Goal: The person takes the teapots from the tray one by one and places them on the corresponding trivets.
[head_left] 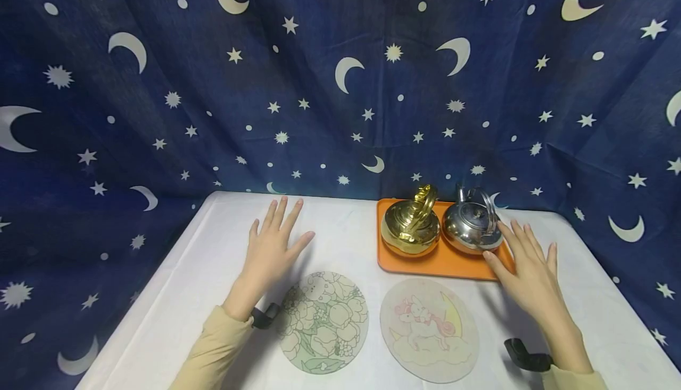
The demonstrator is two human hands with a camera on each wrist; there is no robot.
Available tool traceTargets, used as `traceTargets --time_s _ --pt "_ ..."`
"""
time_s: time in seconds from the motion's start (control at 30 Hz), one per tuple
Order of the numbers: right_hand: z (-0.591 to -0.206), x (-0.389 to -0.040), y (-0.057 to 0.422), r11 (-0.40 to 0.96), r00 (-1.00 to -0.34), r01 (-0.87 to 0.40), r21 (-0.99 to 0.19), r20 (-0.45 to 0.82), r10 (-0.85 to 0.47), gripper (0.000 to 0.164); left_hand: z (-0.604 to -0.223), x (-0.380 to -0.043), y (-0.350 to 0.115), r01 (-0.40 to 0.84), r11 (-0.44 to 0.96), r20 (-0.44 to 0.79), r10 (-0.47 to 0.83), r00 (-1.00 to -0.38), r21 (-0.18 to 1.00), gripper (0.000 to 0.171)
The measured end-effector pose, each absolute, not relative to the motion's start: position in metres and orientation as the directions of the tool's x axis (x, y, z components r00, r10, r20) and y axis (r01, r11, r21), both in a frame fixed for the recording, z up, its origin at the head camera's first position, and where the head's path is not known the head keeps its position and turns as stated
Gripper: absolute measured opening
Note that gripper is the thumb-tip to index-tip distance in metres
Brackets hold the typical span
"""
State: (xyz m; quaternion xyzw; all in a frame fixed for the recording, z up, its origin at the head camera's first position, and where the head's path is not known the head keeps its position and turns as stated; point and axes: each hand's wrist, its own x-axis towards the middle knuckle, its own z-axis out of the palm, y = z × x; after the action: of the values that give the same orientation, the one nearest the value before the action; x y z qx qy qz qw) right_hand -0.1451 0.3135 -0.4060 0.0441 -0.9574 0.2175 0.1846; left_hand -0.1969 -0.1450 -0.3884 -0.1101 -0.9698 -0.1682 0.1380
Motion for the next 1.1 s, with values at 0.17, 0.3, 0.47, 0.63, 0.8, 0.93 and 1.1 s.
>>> traceTargets --time_s 0.17,0.3,0.47,0.63,0.8,0.93,1.1 --pt "-0.415 -0.143 0.319 0.886 -0.925 -0.161 -0.434 0.379 0.017 0.065 -0.392 -0.195 -0.138 0.274 0.906 0.314 0.170 -0.934 0.324 0.067" --pt "-0.422 -0.143 0.325 0.878 -0.926 -0.144 -0.457 0.375 0.043 0.064 -0.394 -0.193 -0.133 0.295 0.891 0.330 0.179 -0.927 0.345 0.065" --pt "-0.430 -0.145 0.332 0.859 -0.921 -0.131 -0.494 0.381 0.078 0.062 -0.397 -0.192 -0.126 0.309 0.876 0.337 0.183 -0.924 0.370 0.063" --pt "-0.438 -0.147 0.338 0.832 -0.928 -0.119 -0.542 0.359 0.101 0.060 -0.399 -0.192 -0.119 0.328 0.854 0.339 0.194 -0.921 0.404 0.062" --pt "-0.446 -0.150 0.342 0.796 -0.954 -0.044 -0.604 0.261 0.145 0.061 -0.400 -0.191 -0.112 0.337 0.830 0.340 0.192 -0.921 0.444 0.060" --pt "-0.453 -0.153 0.344 0.783 -0.970 0.049 -0.621 0.158 0.186 0.064 -0.402 -0.191 -0.107 0.334 0.811 0.335 0.183 -0.924 0.480 0.059" --pt "-0.459 -0.157 0.348 0.774 -0.977 0.119 -0.622 0.066 0.204 0.064 -0.404 -0.190 -0.101 0.333 0.790 0.325 0.180 -0.928 0.515 0.059"
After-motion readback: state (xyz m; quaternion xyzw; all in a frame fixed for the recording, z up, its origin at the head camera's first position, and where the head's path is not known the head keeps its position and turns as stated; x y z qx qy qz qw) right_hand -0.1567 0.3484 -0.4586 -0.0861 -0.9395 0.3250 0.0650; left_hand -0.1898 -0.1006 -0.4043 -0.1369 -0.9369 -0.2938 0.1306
